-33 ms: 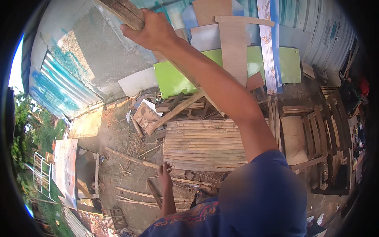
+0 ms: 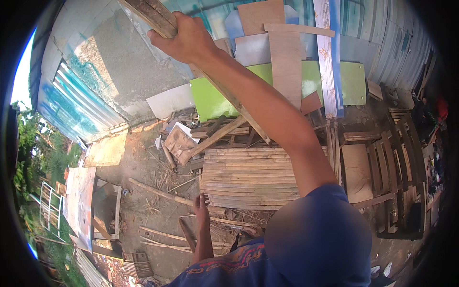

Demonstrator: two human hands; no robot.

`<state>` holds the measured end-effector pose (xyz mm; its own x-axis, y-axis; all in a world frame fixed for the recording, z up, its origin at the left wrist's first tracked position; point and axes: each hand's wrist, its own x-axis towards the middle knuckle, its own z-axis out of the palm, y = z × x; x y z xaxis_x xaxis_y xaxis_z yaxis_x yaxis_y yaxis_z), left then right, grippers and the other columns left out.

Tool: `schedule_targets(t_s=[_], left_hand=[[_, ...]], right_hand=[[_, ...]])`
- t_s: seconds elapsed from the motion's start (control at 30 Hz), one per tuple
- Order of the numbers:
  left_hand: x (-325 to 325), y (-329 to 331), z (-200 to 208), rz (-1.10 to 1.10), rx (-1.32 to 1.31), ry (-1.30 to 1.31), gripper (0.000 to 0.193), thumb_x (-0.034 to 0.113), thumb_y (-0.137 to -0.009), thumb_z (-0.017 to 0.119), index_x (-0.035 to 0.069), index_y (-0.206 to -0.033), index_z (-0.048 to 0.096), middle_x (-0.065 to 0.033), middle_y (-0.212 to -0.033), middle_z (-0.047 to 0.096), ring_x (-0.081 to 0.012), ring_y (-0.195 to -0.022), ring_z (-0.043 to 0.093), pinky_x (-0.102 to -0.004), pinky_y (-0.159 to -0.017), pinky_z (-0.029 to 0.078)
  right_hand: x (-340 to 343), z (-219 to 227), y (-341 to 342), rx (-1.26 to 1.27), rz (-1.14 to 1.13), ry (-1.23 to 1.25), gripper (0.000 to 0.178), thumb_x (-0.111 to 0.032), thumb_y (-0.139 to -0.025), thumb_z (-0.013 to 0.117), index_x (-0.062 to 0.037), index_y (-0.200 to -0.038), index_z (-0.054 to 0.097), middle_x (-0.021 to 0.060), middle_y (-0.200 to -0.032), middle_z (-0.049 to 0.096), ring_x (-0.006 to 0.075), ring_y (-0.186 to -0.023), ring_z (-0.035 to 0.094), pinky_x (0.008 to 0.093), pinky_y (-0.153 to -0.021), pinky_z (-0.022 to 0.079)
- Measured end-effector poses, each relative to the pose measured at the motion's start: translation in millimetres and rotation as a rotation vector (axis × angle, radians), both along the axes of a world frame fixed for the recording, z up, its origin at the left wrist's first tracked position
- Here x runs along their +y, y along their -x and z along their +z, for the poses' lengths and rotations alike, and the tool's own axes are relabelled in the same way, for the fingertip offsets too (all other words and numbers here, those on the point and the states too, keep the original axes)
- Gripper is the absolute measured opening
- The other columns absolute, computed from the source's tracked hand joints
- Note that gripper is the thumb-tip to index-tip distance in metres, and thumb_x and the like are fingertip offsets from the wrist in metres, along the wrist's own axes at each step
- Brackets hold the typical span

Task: The person sits on the ground and uses a curved blade to split long bamboo poles into thin strips. They repeatedly position the pole, strike it with the blade, and peel away the resulting strips.

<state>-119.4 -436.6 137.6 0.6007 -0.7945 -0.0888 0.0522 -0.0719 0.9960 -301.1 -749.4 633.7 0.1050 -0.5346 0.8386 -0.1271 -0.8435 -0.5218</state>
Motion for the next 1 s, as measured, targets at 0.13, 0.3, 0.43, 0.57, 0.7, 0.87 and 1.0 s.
schedule_targets(t_s=[0.13,0.3,0.43,0.57,0.7,0.87,1.0], left_hand=[[-72.2,2.6,112.9,-0.138,-0.366,0.157,0.044,0.028,-0.098,0.063,0.004,-0.133,0.053,-0.0115,-0.133,0.056,-0.0227,-0.124,0.052,-0.0403,-0.1,0.043],[-104.9,-36.2,296.8,-0.063,-0.627,0.646,0.073,0.024,-0.091,0.069,0.005,-0.15,0.03,-0.017,-0.147,0.038,-0.0291,-0.138,0.036,-0.0457,-0.115,0.026],[-78.5,-95.1,324.7,0.238,-0.623,0.959,0.044,0.029,-0.1,0.059,-0.007,-0.126,0.051,-0.0178,-0.114,0.06,-0.0217,-0.107,0.058,-0.036,-0.091,0.046],[20.7,-151.2,369.2,0.679,-0.207,1.094,0.038,0.031,-0.107,0.049,-0.006,-0.107,0.056,-0.0108,-0.089,0.061,-0.0169,-0.084,0.058,-0.0296,-0.074,0.048],[143.9,-243.4,402.8,0.602,-0.112,1.139,0.039,0.042,-0.104,0.052,0.005,-0.091,0.049,-0.0032,-0.074,0.048,-0.0145,-0.065,0.047,-0.0307,-0.061,0.043],[228.4,-295.3,467.2,0.636,-0.212,1.009,0.041,0.047,-0.102,0.054,0.008,-0.09,0.05,-0.0018,-0.072,0.046,-0.0131,-0.064,0.046,-0.0295,-0.058,0.041],[255.0,-294.4,462.7,0.653,-0.378,0.768,0.053,0.057,-0.1,0.052,0.005,-0.095,0.055,-0.003,-0.075,0.05,-0.0148,-0.066,0.049,-0.0302,-0.061,0.043]], right_hand=[[81.9,43.8,-43.5,0.001,0.133,0.038,0.058,-0.05,-0.078,0.074,0.0015,-0.103,0.067,0.0181,-0.078,0.071,0.0297,-0.075,0.073,0.0407,-0.074,0.058],[212.3,82.0,-157.3,0.02,0.31,0.317,0.07,-0.064,-0.076,0.072,0.0028,-0.097,0.067,0.0166,-0.071,0.069,0.0271,-0.071,0.072,0.0397,-0.069,0.057],[323.8,89.1,-190.6,0.434,0.619,0.383,0.103,-0.083,-0.07,0.066,0.0085,-0.117,0.054,0.0211,-0.08,0.068,0.0369,-0.082,0.072,0.0463,-0.077,0.059],[335.4,50.4,-225.9,0.452,0.816,0.441,0.088,-0.076,-0.09,0.049,-0.0012,-0.136,0.045,0.0234,-0.131,0.055,0.0366,-0.12,0.059,0.048,-0.099,0.05],[312.3,-14.3,-244.3,0.372,0.773,0.25,0.051,-0.044,-0.092,0.067,-0.0004,-0.119,0.061,0.0187,-0.113,0.066,0.03,-0.104,0.065,0.0414,-0.091,0.051],[317.7,-155.4,-292.2,0.64,0.823,-0.045,0.048,-0.04,-0.093,0.067,0.0001,-0.119,0.061,0.0194,-0.108,0.067,0.0278,-0.1,0.066,0.0399,-0.087,0.052],[347.5,-264.4,-299.2,0.698,0.941,-0.347,0.046,-0.038,-0.092,0.068,-0.0003,-0.118,0.062,0.0183,-0.107,0.069,0.0287,-0.098,0.067,0.0404,-0.086,0.053]])
